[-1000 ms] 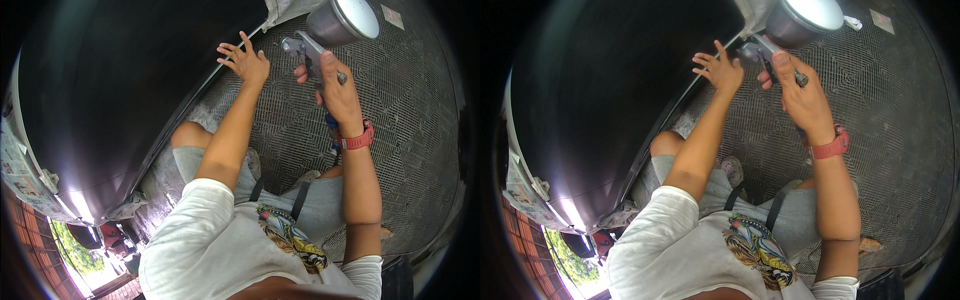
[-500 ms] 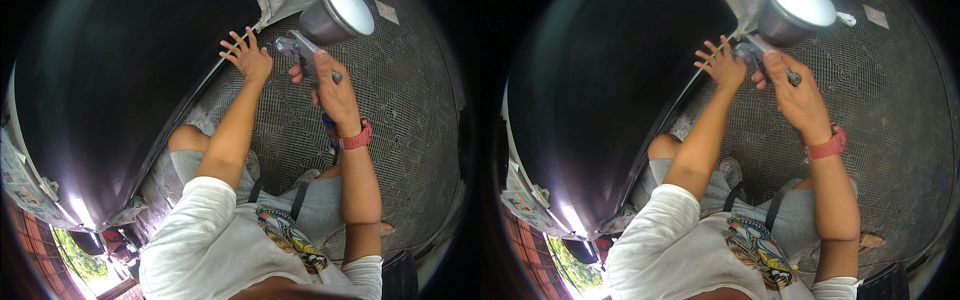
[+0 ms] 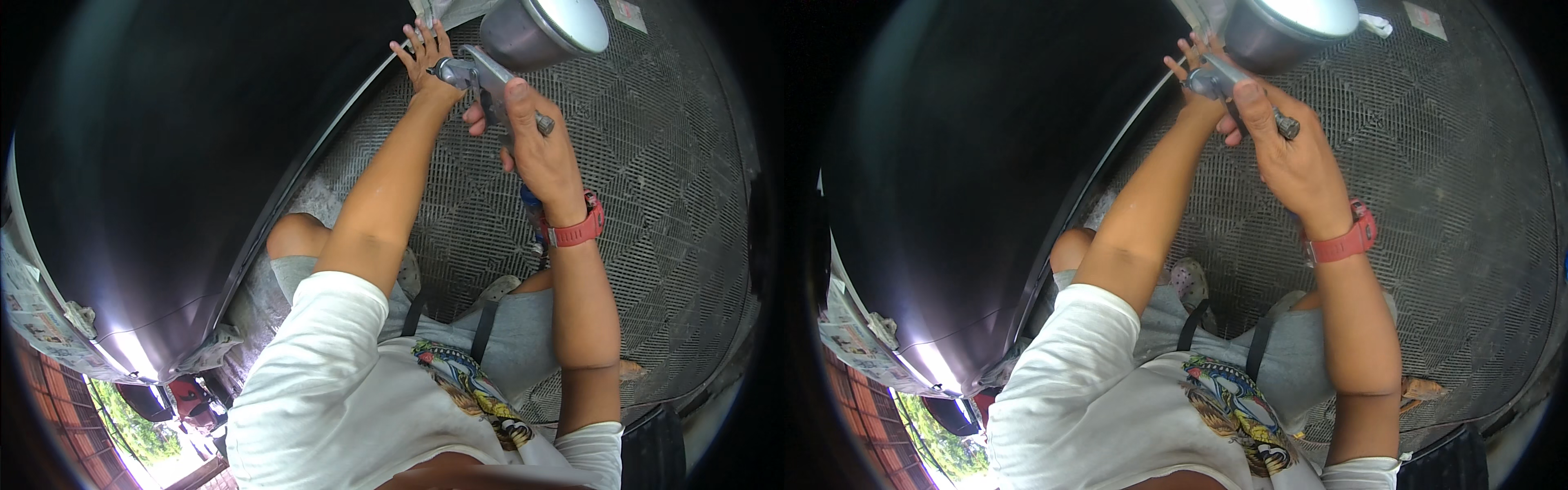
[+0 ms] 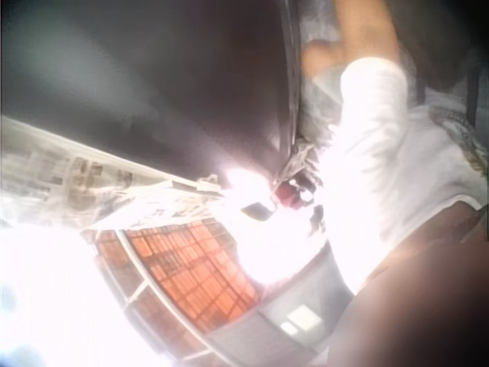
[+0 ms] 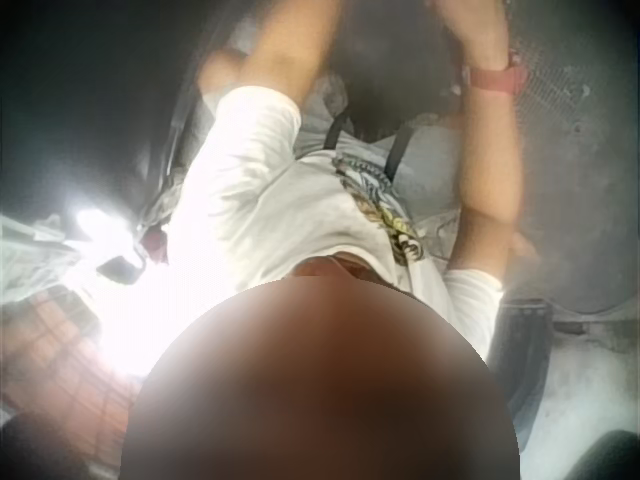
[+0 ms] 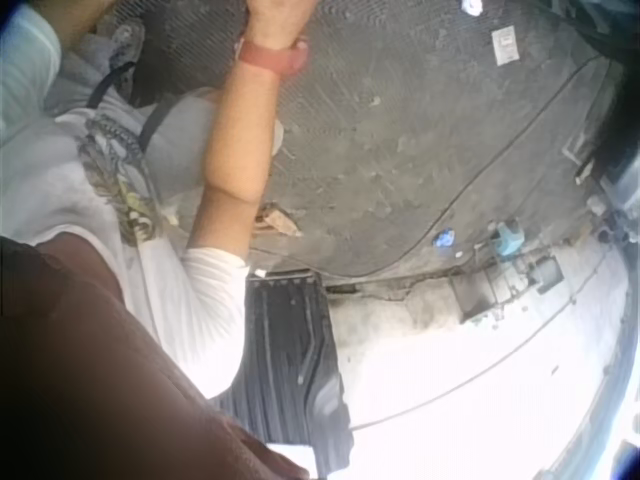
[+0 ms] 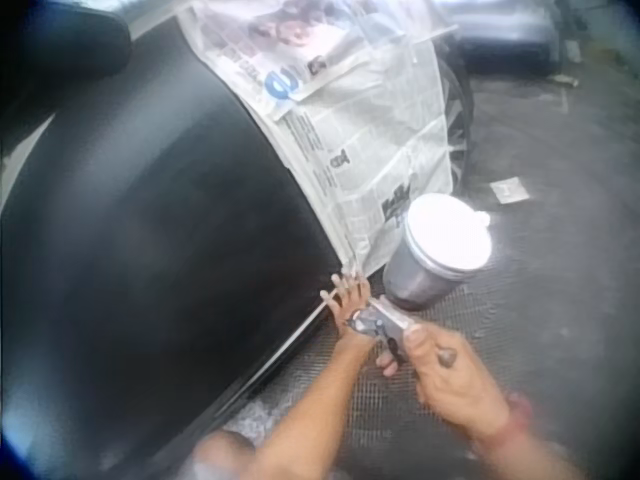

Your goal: The person uses a spray gun to apply paint to a car door in a workshop. They move around the door, squatting and standing to cover different areas, and occasionally touch the surface with their hand.

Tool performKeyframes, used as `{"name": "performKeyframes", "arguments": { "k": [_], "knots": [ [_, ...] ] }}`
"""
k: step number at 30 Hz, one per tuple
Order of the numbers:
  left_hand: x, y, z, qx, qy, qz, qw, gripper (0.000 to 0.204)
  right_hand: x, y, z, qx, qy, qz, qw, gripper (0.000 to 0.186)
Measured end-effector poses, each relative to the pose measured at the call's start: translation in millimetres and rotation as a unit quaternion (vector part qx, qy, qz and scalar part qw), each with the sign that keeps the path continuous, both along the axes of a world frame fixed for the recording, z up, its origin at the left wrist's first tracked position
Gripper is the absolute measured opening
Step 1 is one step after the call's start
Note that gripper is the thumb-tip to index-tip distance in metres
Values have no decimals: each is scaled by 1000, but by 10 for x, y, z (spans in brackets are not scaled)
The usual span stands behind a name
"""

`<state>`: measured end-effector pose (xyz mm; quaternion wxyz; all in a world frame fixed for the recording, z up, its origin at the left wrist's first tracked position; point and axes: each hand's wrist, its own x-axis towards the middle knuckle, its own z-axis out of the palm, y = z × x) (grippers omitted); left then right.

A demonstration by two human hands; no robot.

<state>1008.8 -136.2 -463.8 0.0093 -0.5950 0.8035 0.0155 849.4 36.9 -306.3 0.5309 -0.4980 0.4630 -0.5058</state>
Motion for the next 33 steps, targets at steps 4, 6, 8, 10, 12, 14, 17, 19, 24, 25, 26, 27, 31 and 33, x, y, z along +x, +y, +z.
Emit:
{"name": "performKeyframes", "arguments": {
  "k": [4,6,8,10,12,14,17,19,24,25,26,27,31,33],
  "knots": [
    [145,-25,153,-115,-28,46,992,94,45,-11,6,0,-2,-11,1000,76],
    [414,121,257,-131,2,61,989,92,117,-27,14,7,-14,-4,1000,76],
    [734,303,366,-144,-21,93,985,92,229,-45,27,17,-35,13,999,77],
    [1109,558,463,-136,-41,124,982,93,389,-65,38,14,-58,47,997,79],
    [1466,817,558,-137,-54,159,976,93,576,-83,49,5,-79,84,993,81],
    [1797,1058,658,-153,-68,185,968,97,803,-101,55,-7,-94,121,988,84],
    [2137,1450,752,-161,-62,271,947,97,1160,-135,53,11,-132,192,972,78],
    [2320,1764,803,-169,-45,337,925,97,1438,-134,35,31,-161,238,957,67],
    [2510,2897,883,20,166,487,857,86,2096,125,-56,35,-126,361,923,58],
    [2477,3134,897,55,219,511,830,80,2224,210,-87,12,-108,382,918,58],
    [2468,3328,930,122,263,534,794,73,2346,288,-119,-14,-93,397,913,58],
    [2457,3504,960,186,314,548,753,66,2446,383,-156,3,-81,425,902,59],
    [2172,4028,899,224,550,469,654,46,2719,676,-368,7,7,466,885,63],
    [2096,4189,836,243,647,419,588,40,2793,813,-465,33,9,463,886,62]
  ]
}}
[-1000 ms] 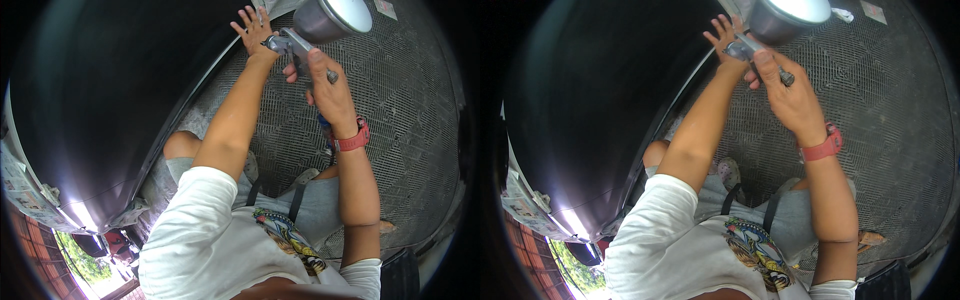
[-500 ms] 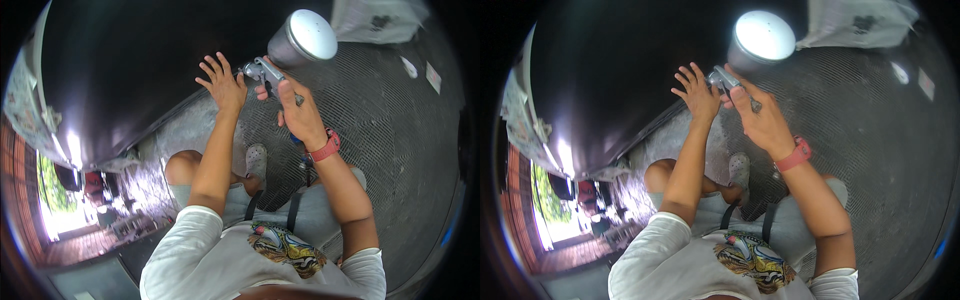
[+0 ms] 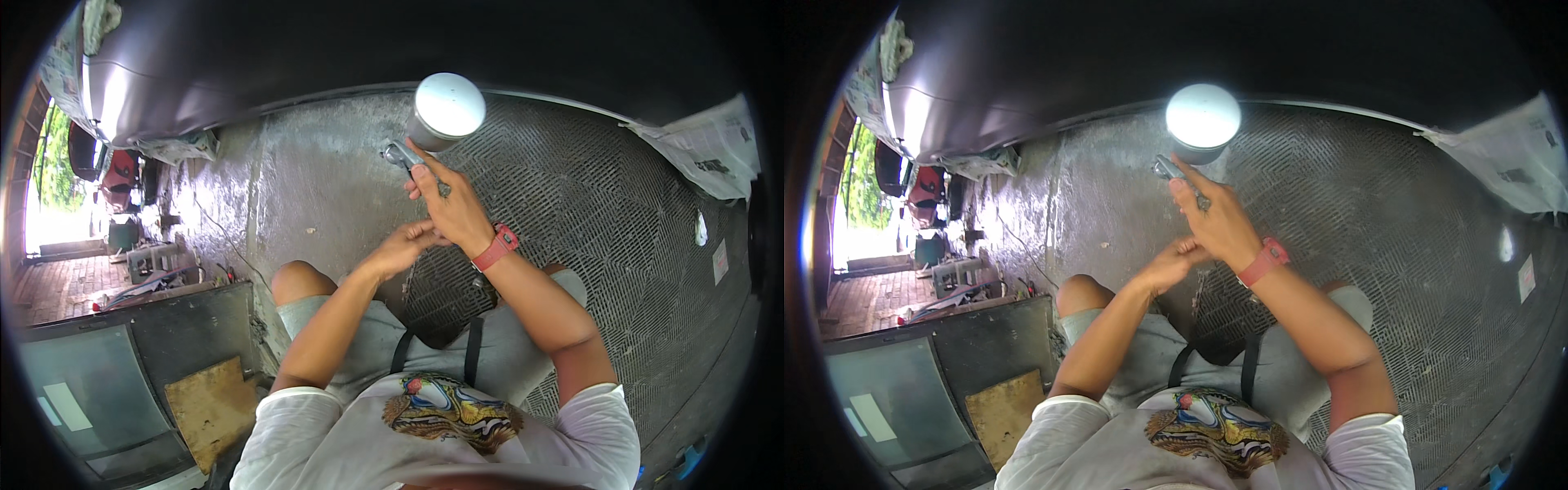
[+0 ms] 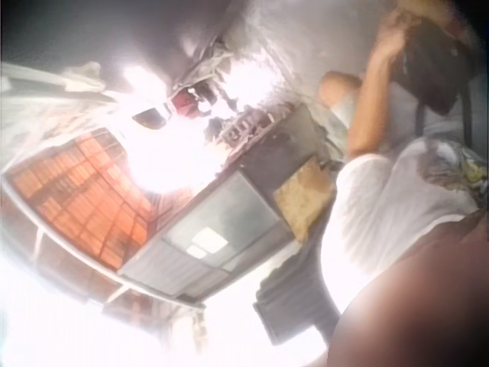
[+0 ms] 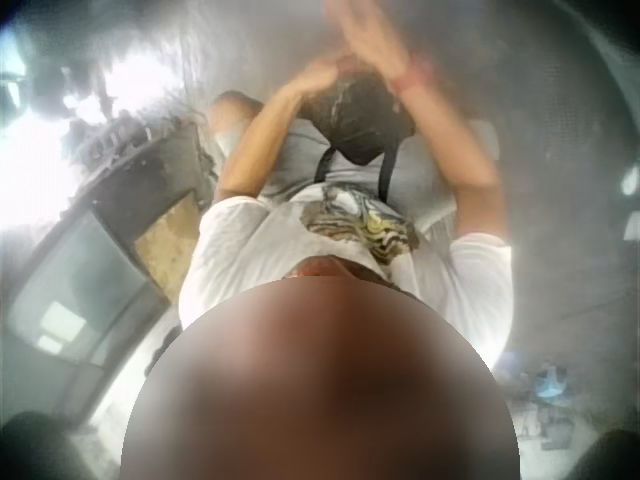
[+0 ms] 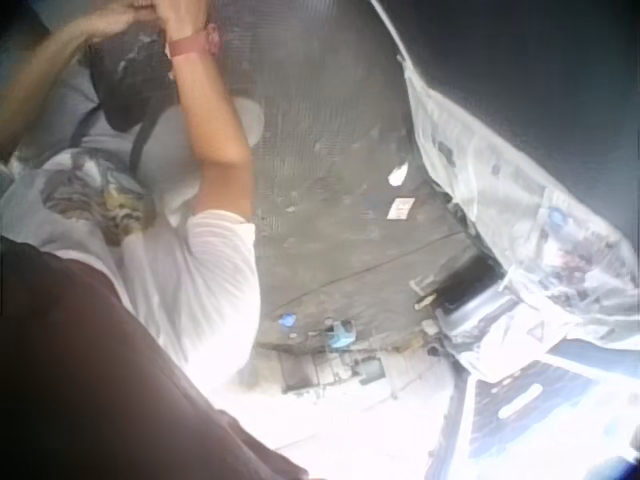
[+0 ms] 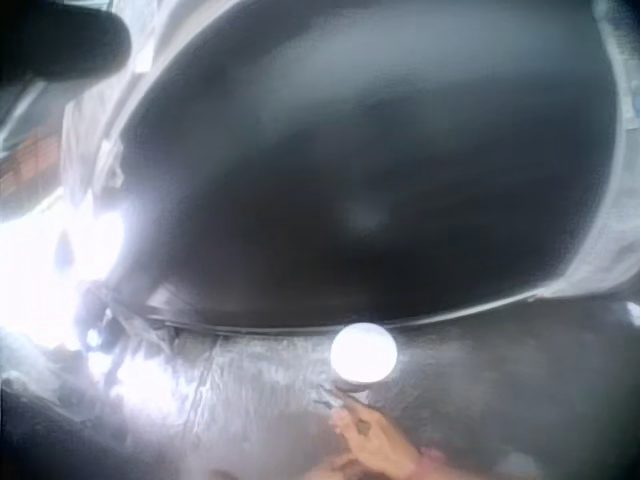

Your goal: The person uses a spray gun to apply paint to a car door in a workshop. They move around the door, squatting and standing to cover different areas, and occasionally touch the surface with their hand.

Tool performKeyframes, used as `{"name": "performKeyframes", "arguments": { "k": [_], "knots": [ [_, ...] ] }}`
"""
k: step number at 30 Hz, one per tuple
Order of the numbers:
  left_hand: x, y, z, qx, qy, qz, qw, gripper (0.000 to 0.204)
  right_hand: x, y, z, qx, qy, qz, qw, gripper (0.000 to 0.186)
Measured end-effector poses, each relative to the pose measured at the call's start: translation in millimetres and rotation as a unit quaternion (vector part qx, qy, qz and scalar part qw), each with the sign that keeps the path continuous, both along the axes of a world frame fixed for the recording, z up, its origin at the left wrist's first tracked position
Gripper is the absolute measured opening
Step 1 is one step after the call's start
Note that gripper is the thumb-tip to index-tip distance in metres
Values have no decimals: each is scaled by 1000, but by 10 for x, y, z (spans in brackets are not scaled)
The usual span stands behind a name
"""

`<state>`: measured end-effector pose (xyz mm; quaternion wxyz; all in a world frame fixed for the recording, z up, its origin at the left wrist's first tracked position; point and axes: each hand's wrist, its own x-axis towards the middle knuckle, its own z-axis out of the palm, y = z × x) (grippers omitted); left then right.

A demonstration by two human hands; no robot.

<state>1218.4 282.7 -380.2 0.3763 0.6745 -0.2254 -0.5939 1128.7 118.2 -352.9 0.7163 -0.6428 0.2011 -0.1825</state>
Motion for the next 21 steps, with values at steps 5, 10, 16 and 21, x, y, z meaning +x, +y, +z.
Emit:
{"name": "performKeyframes", "arguments": {
  "k": [5,10,16,21],
  "knots": [
    [-2,350,-174,-69,91,-8,993,37,135,280,-59,43,20,-18,999,56],
    [206,463,-365,-121,122,2,985,26,209,475,-20,126,61,-4,990,53],
    [699,473,-529,-145,140,-110,973,18,465,795,10,60,83,-58,993,76],
    [1014,612,-501,-173,81,-179,965,31,745,1131,246,8,130,-72,989,64]
  ]
}}
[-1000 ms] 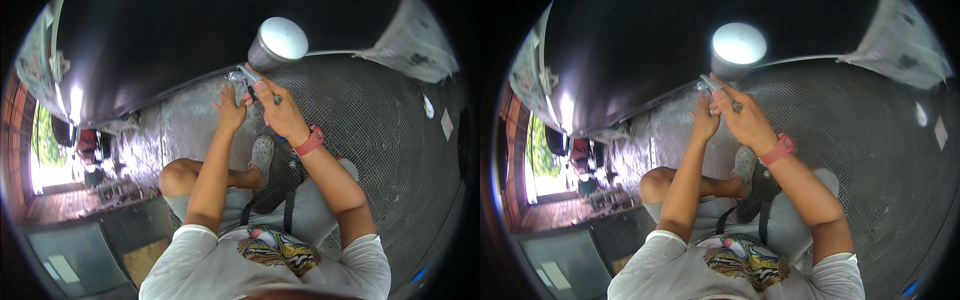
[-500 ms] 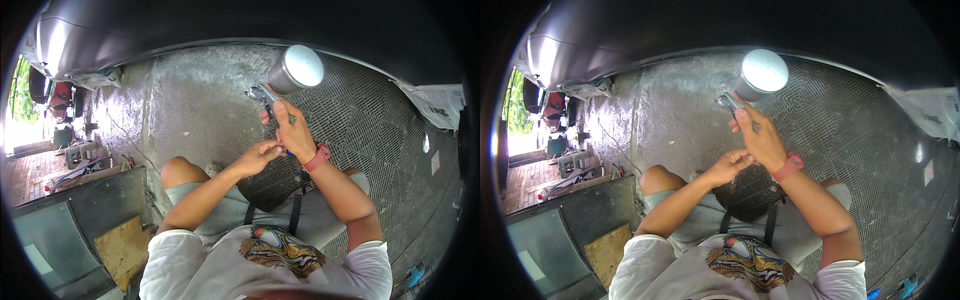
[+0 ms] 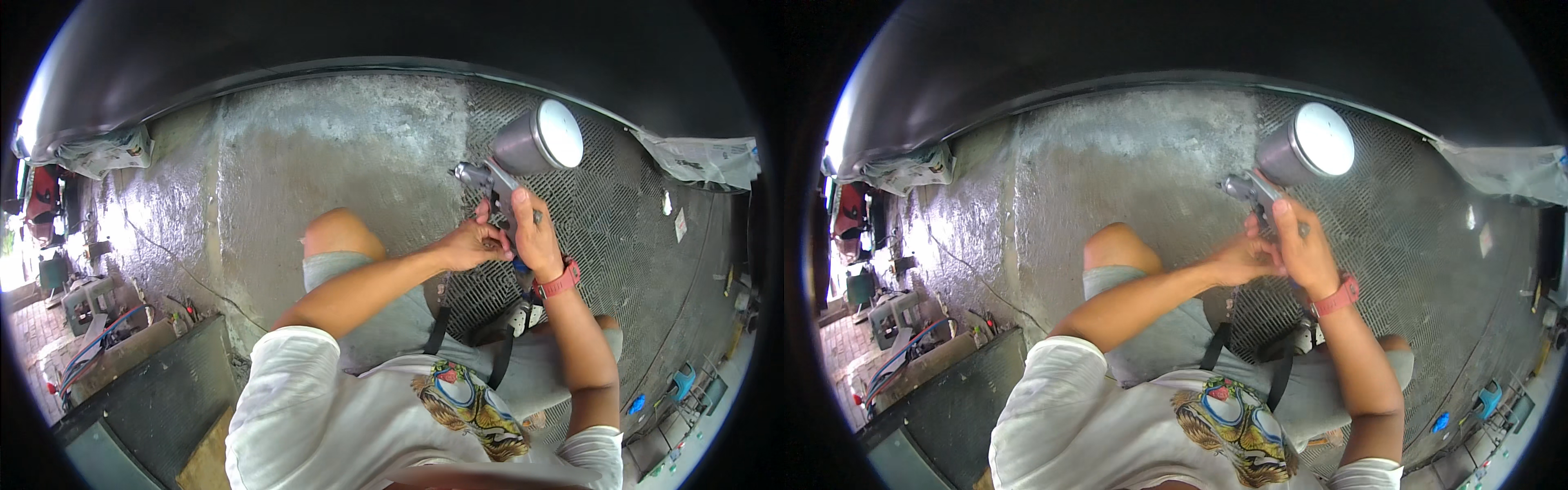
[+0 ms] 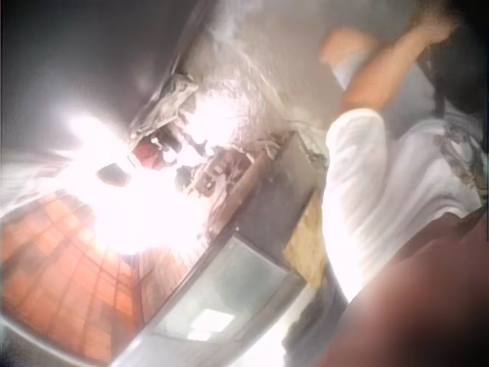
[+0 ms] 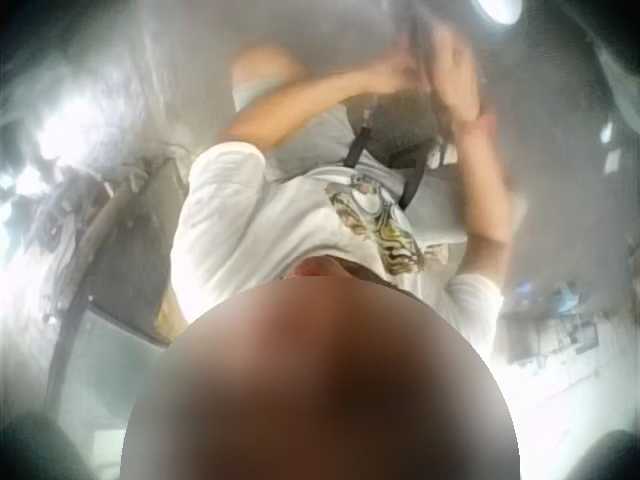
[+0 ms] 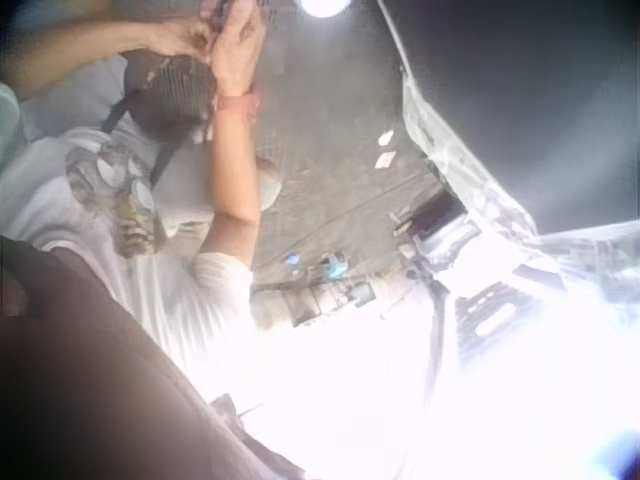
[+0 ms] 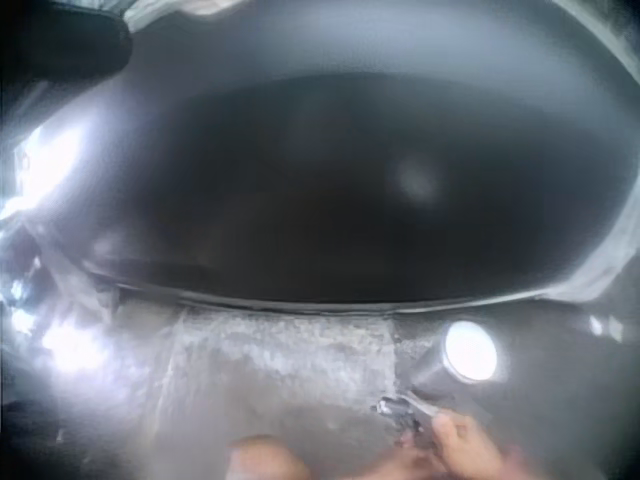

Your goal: The person uses a spray gun to apply paint to a car door in a workshop. They move around the door, squatting and standing to cover different areas, and occasionally touch the surface with their hand.

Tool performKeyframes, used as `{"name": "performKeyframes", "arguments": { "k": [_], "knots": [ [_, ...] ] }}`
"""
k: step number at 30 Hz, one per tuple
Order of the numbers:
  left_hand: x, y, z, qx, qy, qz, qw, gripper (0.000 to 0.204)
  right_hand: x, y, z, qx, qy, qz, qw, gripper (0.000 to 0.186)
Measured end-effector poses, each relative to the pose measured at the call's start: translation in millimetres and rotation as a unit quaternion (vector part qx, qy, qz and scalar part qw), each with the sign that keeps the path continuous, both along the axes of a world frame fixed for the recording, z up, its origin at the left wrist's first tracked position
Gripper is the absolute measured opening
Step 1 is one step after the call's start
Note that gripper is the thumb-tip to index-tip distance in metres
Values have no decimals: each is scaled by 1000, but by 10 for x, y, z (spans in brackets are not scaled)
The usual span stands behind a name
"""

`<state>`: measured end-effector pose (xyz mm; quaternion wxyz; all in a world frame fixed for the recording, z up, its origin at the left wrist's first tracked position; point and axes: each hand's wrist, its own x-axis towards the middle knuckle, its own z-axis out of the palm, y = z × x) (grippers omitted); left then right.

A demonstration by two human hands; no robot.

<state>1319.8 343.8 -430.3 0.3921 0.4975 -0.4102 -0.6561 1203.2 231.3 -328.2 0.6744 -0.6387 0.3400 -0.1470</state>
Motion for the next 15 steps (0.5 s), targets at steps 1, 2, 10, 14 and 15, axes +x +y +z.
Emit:
{"name": "performKeyframes", "arguments": {
  "k": [1,2,10,14,15],
  "knots": [
    [33,43,9,-3,37,6,999,33,33,98,67,2,20,-5,1000,63],
    [66,86,17,-7,30,9,999,35,90,177,124,2,37,-12,999,63],
    [355,545,56,2,185,125,975,9,865,534,313,-76,33,-9,997,57],
    [581,754,126,3,237,219,946,8,1294,604,313,-69,71,25,995,58],
    [668,808,132,11,215,227,950,9,1391,632,301,-57,73,29,995,61]
  ]
}}
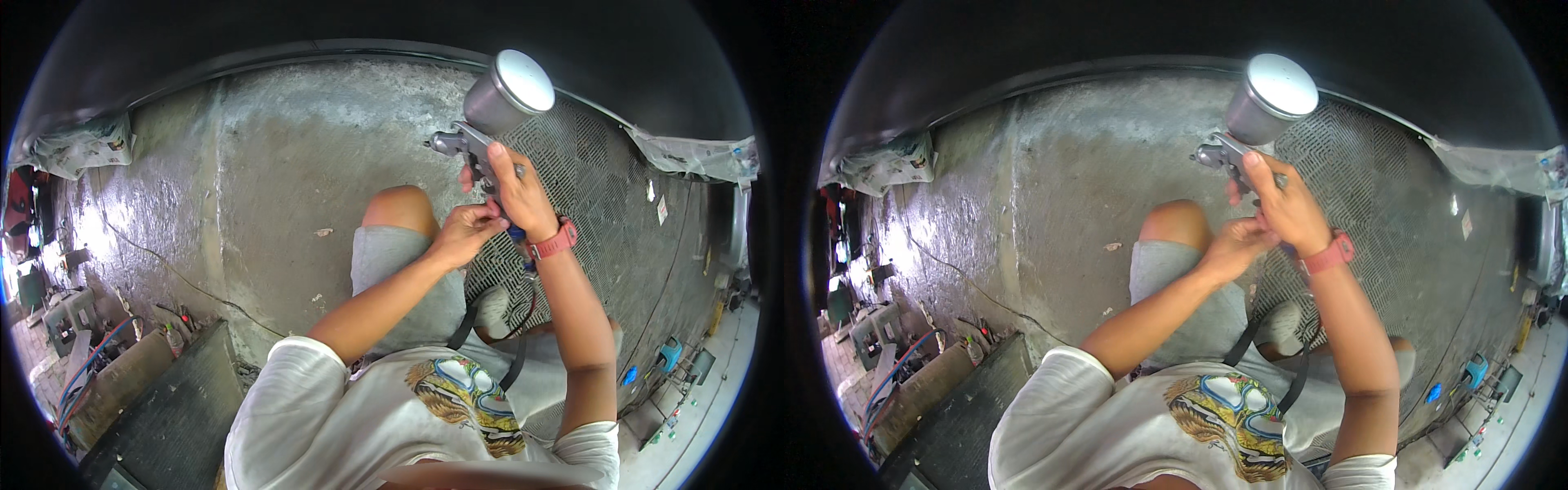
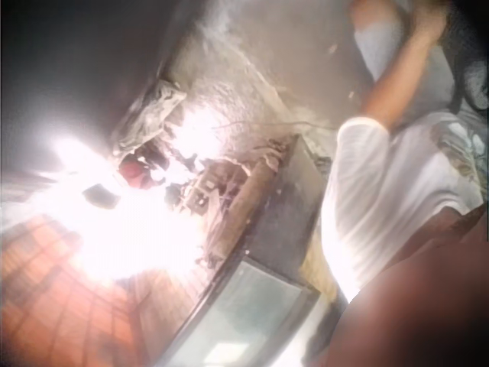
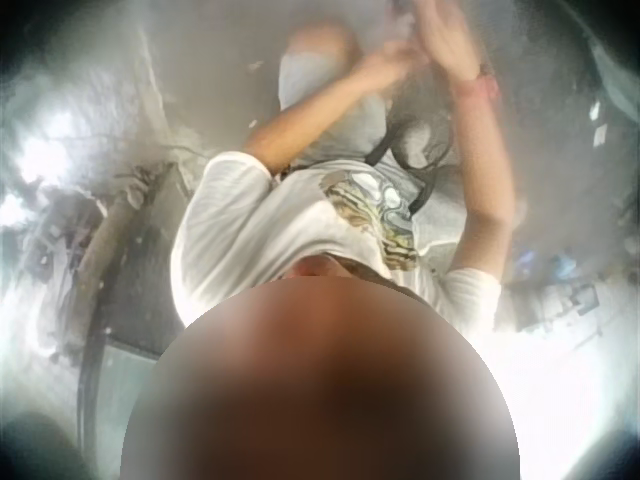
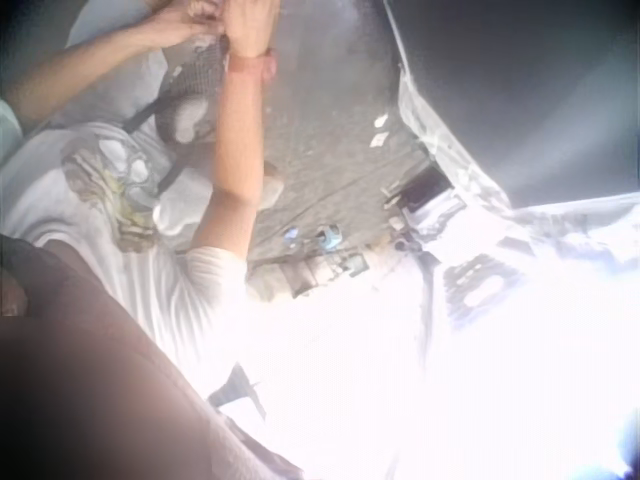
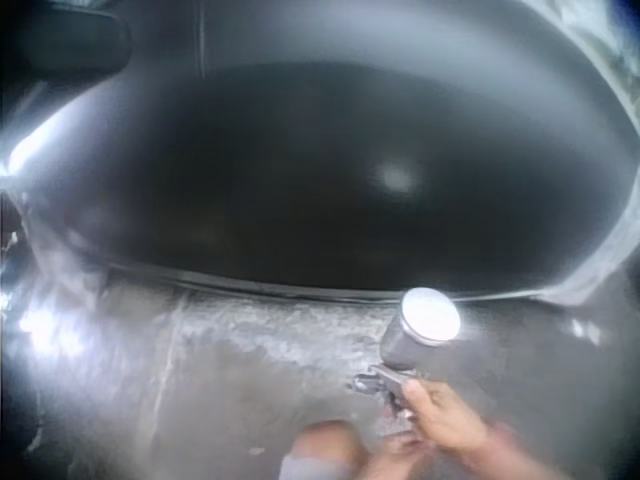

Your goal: The person uses a spray gun to apply paint to a car door in a workshop. They move around the door, squatting and standing to cover different areas, and occasionally touch the surface with their hand.

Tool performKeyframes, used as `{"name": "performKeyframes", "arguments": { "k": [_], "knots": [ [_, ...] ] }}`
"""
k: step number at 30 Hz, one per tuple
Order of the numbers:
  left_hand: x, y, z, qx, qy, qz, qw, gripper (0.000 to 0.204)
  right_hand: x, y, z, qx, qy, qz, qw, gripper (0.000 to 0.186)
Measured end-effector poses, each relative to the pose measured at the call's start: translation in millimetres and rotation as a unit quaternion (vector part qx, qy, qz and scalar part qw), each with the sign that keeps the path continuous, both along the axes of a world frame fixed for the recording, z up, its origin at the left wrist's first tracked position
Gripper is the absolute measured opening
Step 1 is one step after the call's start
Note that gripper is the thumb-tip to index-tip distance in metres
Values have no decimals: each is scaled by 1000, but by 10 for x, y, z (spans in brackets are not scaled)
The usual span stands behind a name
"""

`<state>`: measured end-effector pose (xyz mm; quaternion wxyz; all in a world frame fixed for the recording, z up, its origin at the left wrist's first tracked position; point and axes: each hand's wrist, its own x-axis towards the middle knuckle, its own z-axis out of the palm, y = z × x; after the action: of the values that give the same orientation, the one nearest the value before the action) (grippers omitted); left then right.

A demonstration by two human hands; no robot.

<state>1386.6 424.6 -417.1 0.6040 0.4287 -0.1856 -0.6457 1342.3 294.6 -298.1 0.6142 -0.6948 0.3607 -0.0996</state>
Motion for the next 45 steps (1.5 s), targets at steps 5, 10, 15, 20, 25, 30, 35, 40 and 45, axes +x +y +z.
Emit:
{"name": "performKeyframes", "arguments": {
  "k": [5,10,15,20,25,30,35,40,45],
  "knots": [
    [420,285,-44,15,-63,49,997,15,463,159,-152,71,-17,-3,997,68],
    [688,501,-30,76,-96,32,992,35,748,406,-334,54,-41,4,998,67],
    [787,974,352,74,-483,79,869,38,798,475,-271,41,-70,-22,997,62],
    [1000,1474,552,98,-735,80,667,42,626,350,-235,-6,-102,-98,990,61],
    [1095,1413,380,118,-737,86,659,43,32,6,-252,-69,-100,-195,973,62],
    [1078,1224,312,134,-742,46,655,44,-760,-373,-270,-116,-70,-315,940,67],
    [1046,1046,304,123,-738,33,663,40,-1585,-769,-271,-118,-45,-400,908,72],
    [971,930,324,113,-737,9,666,42,-2223,-1135,-322,-134,-21,-472,871,78],
    [879,865,353,101,-743,10,662,40,-2731,-1591,-429,-150,-16,-534,832,75]
  ]
}}
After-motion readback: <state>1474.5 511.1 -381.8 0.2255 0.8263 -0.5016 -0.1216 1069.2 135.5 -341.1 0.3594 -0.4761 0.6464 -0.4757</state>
